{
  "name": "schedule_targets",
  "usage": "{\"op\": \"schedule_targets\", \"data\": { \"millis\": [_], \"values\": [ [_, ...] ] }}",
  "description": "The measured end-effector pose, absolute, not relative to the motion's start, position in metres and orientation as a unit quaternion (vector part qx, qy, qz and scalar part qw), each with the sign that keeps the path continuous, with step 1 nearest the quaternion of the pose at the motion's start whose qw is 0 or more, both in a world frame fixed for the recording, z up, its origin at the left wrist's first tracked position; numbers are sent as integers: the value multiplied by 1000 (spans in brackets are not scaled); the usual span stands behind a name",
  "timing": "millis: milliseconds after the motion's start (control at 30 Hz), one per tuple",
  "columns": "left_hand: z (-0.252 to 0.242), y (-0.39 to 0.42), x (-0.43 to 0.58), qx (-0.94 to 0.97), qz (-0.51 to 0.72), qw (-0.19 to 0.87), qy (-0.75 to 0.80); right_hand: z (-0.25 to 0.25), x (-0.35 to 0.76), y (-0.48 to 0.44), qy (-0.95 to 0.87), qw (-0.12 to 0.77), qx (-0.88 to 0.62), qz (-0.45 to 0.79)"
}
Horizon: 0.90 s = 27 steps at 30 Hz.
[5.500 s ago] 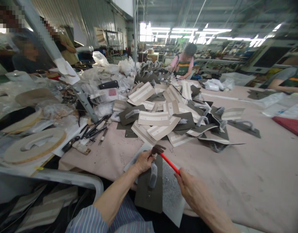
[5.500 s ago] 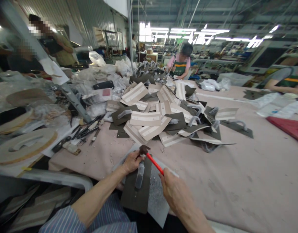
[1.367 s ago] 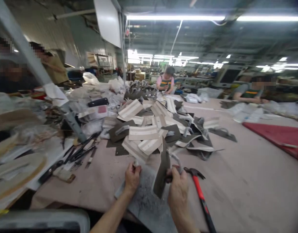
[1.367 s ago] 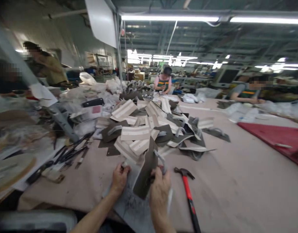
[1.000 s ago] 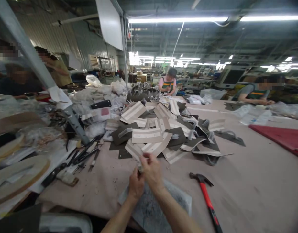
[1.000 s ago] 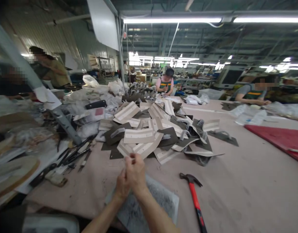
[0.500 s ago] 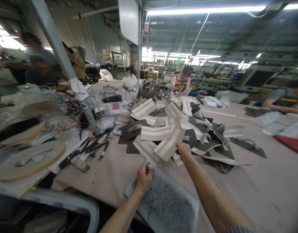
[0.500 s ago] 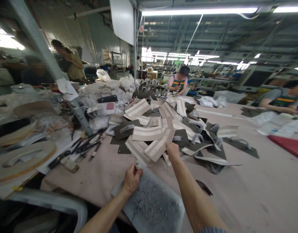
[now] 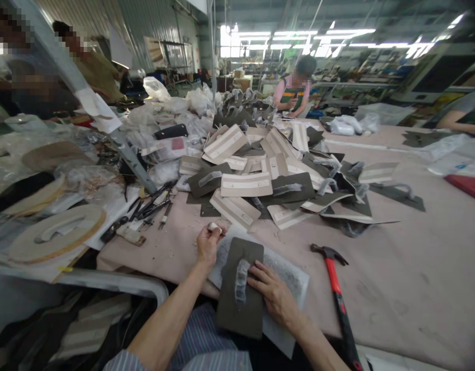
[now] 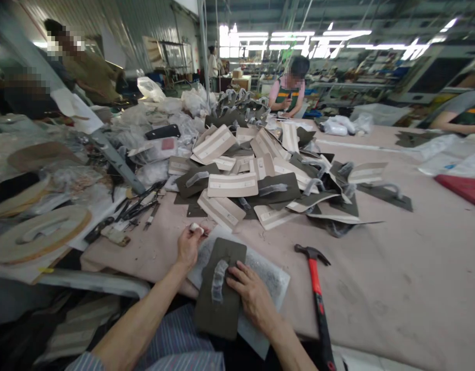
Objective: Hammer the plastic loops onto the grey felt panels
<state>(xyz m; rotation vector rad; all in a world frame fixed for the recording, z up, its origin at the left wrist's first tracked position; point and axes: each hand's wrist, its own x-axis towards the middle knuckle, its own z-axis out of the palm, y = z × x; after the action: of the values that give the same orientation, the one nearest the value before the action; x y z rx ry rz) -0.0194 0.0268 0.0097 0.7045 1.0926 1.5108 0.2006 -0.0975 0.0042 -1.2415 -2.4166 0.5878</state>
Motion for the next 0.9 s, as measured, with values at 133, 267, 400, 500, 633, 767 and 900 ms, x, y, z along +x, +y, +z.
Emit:
{"op": "schedule_targets", "data": {
  "millis": [133, 267, 400, 500, 633, 767, 900],
  "values": [
    [17, 21, -7, 442, 552, 560, 433, 10, 212, -82, -855, 172, -417, 256],
    [12, 19, 12, 510, 498, 560, 423, 13, 211, -80, -851, 189, -417, 256],
    [-1, 19, 14, 513, 490, 565, 422, 10, 211, -92, -836, 210, -451, 230],
    [-5, 19, 12, 519, 484, 568, 417, 10, 230, -103, -775, 271, -548, 161],
    [-2, 19, 12, 561, 456, 544, 426, 7, 283, -122, -621, 282, -731, 10],
    [0, 18, 12, 582, 440, 530, 433, -4, 332, -145, -505, 114, -855, 33],
    [-1, 17, 15, 597, 440, 502, 444, -8, 351, -150, -445, 80, -881, 139]
  ]
}}
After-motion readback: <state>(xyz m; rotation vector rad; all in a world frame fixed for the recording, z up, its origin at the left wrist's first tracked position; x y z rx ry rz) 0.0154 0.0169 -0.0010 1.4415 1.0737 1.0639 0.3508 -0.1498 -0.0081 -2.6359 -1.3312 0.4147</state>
